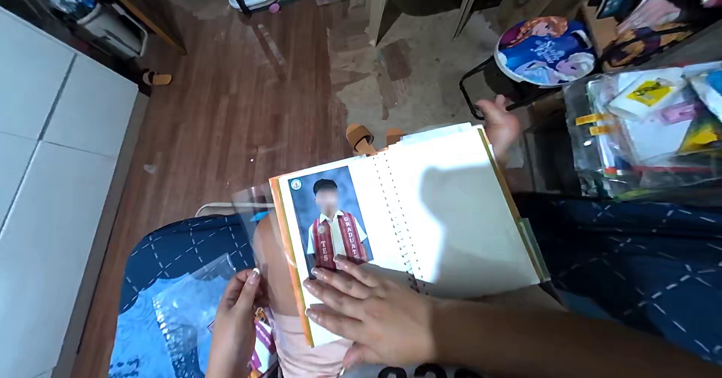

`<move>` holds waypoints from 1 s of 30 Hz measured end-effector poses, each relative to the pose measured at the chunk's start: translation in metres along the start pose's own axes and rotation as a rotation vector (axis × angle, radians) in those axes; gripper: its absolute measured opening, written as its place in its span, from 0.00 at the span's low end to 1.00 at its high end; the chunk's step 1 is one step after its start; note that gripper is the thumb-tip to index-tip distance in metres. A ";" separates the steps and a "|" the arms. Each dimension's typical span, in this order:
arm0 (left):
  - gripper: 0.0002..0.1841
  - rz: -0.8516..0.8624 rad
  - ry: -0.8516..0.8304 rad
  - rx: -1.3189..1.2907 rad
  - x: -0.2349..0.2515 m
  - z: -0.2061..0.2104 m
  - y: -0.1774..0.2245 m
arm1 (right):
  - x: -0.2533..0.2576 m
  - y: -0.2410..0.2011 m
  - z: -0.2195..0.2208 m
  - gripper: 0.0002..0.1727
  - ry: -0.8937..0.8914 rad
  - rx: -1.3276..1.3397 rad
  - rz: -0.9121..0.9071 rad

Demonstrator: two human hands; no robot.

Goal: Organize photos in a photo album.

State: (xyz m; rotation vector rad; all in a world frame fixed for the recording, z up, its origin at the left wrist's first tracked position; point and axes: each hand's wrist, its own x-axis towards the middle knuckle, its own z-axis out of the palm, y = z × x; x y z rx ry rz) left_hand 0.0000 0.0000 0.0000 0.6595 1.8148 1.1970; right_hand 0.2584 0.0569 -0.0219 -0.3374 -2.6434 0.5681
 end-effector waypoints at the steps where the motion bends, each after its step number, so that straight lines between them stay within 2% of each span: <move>1: 0.08 0.000 -0.003 -0.013 0.000 0.001 0.001 | 0.000 0.000 0.000 0.37 -0.002 0.007 -0.001; 5: 0.12 -0.040 -0.031 -0.090 -0.002 0.000 0.002 | -0.001 0.000 0.000 0.37 -0.008 0.026 0.004; 9: 0.25 -0.118 -0.131 -0.192 -0.005 -0.008 0.003 | -0.001 0.000 0.003 0.37 0.000 0.036 -0.008; 11: 0.21 -0.120 -0.155 -0.257 -0.006 -0.014 0.001 | 0.001 0.000 0.004 0.37 -0.003 0.049 -0.012; 13: 0.08 -0.087 -0.165 -0.306 -0.003 -0.017 -0.004 | 0.001 0.001 0.005 0.38 0.013 0.060 -0.015; 14: 0.06 -0.070 -0.147 -0.310 -0.003 -0.017 -0.006 | 0.001 0.002 0.005 0.38 0.016 0.064 -0.008; 21: 0.12 -0.074 -0.044 -0.272 0.004 -0.008 -0.020 | -0.001 0.022 0.005 0.46 0.105 -0.208 0.222; 27: 0.12 -0.063 -0.040 -0.272 0.008 -0.007 -0.025 | 0.011 0.050 -0.003 0.50 0.141 -0.286 0.399; 30: 0.13 -0.048 -0.049 -0.283 0.009 -0.009 -0.029 | 0.019 0.066 -0.012 0.48 0.126 -0.270 0.474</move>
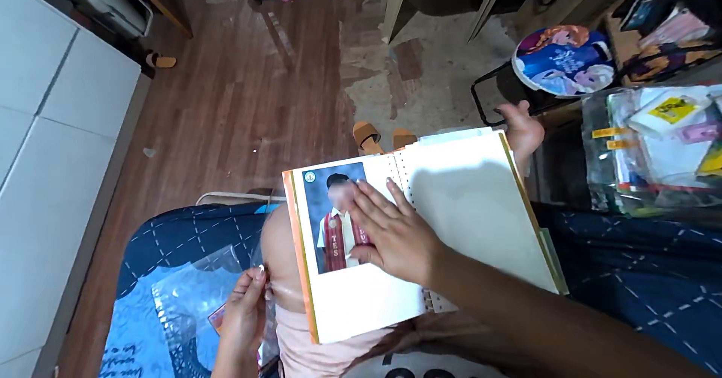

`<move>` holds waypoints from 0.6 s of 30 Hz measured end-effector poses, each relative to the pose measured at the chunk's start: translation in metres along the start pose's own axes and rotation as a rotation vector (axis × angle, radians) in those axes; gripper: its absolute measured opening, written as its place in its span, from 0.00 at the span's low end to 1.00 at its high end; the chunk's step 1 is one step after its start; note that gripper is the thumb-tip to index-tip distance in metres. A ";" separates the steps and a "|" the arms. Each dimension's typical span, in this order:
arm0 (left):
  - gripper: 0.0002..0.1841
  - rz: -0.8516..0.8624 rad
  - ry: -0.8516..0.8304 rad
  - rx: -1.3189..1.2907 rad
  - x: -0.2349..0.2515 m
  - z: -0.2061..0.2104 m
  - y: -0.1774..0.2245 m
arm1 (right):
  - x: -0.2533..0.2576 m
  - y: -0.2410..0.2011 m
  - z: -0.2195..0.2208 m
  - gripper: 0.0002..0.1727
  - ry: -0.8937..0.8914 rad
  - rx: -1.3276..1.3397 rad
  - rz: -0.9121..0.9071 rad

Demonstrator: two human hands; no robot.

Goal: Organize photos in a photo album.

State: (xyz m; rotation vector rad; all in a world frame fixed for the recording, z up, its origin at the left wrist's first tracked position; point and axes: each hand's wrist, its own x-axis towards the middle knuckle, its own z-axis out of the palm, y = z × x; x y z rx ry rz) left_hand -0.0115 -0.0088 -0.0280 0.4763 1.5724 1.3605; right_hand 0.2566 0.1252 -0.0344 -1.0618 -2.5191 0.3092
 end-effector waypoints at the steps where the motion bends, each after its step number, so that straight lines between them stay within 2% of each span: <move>1: 0.12 -0.012 0.000 -0.018 0.000 -0.001 -0.001 | 0.006 0.006 -0.001 0.47 -0.002 0.009 0.025; 8: 0.13 -0.098 0.016 -0.138 0.005 -0.005 -0.007 | 0.022 0.038 0.000 0.45 0.076 0.026 0.166; 12: 0.07 -0.076 -0.026 -0.140 0.009 -0.012 -0.005 | 0.019 0.038 0.004 0.43 0.091 0.035 0.166; 18: 0.05 -0.005 -0.082 -0.085 0.014 -0.024 0.009 | 0.017 0.040 0.005 0.42 0.116 0.039 0.154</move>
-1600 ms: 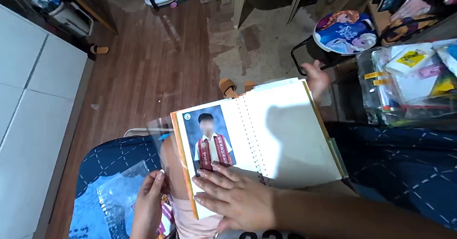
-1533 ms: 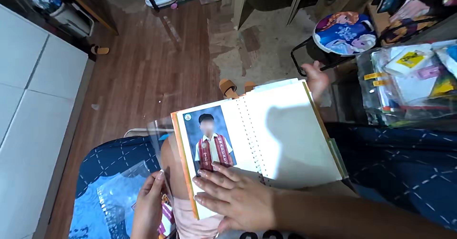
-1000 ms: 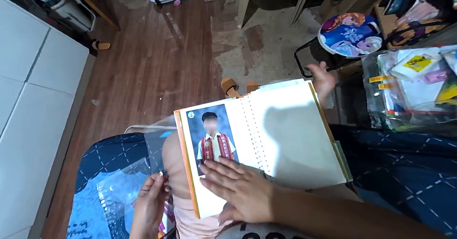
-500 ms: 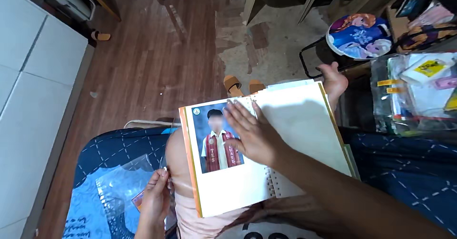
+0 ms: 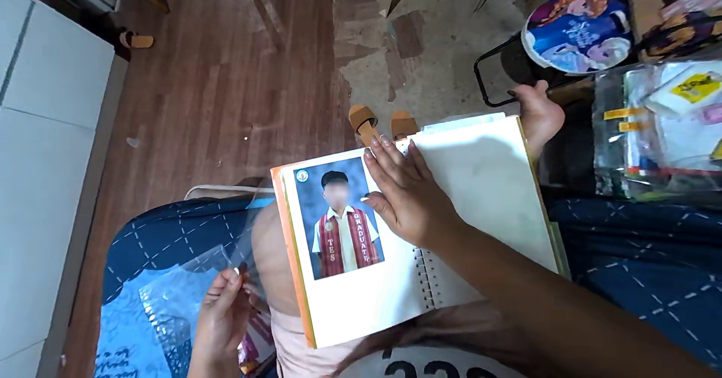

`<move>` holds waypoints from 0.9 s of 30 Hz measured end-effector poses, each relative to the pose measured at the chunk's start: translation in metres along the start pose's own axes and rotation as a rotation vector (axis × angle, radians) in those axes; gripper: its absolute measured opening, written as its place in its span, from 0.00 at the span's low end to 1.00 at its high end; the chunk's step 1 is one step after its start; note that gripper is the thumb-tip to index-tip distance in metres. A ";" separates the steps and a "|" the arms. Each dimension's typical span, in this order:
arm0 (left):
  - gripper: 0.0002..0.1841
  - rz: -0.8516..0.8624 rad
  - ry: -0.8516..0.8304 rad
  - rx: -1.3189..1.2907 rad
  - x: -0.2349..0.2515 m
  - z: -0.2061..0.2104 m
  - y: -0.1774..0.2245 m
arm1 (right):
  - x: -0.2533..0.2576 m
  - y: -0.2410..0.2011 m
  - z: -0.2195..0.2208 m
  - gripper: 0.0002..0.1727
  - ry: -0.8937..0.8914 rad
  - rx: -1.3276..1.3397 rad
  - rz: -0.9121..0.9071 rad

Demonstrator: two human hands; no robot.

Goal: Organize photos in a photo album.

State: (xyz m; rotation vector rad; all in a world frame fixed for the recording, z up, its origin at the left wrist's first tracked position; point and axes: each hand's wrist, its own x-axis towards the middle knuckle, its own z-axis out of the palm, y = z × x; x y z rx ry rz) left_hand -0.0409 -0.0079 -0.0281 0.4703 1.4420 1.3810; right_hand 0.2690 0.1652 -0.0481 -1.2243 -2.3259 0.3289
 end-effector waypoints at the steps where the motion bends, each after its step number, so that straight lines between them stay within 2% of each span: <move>1: 0.05 0.015 0.001 0.009 0.001 0.000 0.001 | 0.000 0.000 0.000 0.41 0.003 -0.008 -0.002; 4: 0.05 0.022 0.024 0.045 0.004 0.004 0.000 | -0.001 0.001 0.002 0.41 0.026 -0.002 -0.015; 8: 0.11 -0.017 0.070 0.046 0.011 0.013 -0.014 | -0.002 0.000 0.002 0.42 0.022 -0.026 -0.019; 15: 0.07 -0.037 0.031 -0.040 0.016 0.008 -0.023 | 0.000 0.000 0.003 0.42 0.011 -0.044 -0.015; 27: 0.11 -0.058 0.064 -0.060 0.017 0.011 -0.025 | 0.000 0.000 0.004 0.41 0.004 -0.046 -0.022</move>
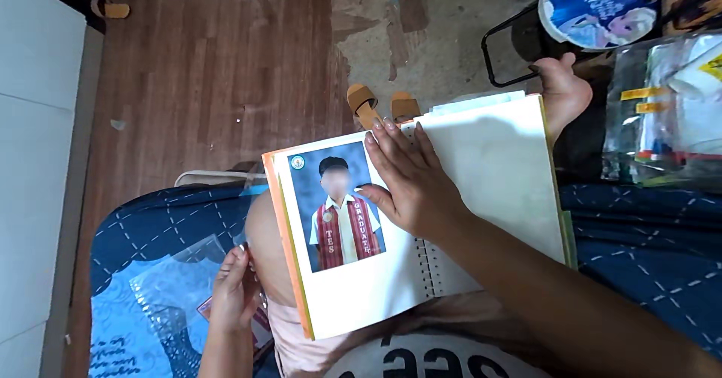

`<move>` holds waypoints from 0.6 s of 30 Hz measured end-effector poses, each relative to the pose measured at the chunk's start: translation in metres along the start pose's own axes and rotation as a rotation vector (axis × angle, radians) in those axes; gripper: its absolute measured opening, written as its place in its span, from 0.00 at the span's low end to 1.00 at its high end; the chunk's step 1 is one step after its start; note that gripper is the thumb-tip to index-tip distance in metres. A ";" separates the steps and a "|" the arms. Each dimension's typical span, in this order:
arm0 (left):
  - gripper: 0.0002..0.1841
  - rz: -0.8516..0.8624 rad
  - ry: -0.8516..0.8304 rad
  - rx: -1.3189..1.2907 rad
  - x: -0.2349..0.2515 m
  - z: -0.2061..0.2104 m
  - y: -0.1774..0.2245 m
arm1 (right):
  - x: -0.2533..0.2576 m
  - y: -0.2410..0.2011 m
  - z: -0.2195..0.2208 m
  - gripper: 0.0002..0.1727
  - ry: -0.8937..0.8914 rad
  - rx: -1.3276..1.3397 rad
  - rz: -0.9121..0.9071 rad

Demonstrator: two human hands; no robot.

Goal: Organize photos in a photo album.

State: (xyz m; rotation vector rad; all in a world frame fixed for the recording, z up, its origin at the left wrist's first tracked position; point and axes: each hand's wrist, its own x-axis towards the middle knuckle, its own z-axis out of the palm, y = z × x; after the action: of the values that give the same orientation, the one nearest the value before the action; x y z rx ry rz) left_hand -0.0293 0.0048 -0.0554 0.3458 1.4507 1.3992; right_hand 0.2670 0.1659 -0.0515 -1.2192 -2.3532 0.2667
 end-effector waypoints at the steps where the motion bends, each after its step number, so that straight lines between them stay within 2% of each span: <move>1: 0.11 0.002 0.005 -0.002 0.000 0.000 0.000 | 0.000 0.000 0.000 0.41 0.001 0.002 0.002; 9: 0.12 -0.005 -0.001 0.023 0.002 0.000 -0.001 | 0.001 0.000 0.002 0.42 0.011 -0.021 -0.007; 13: 0.12 0.082 0.007 0.166 -0.002 -0.001 0.014 | 0.001 0.004 0.003 0.41 0.024 0.027 -0.017; 15: 0.08 0.175 -0.146 0.183 -0.012 0.000 0.041 | 0.001 0.008 -0.005 0.38 0.051 0.158 -0.031; 18: 0.07 0.347 -0.536 0.146 -0.035 0.022 0.094 | -0.006 0.009 -0.027 0.32 0.087 0.332 -0.017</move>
State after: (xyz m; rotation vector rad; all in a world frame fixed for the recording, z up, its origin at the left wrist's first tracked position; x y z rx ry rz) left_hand -0.0378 0.0159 0.0459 1.0231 1.0758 1.3305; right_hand 0.2894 0.1648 -0.0334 -1.0287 -2.1378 0.5625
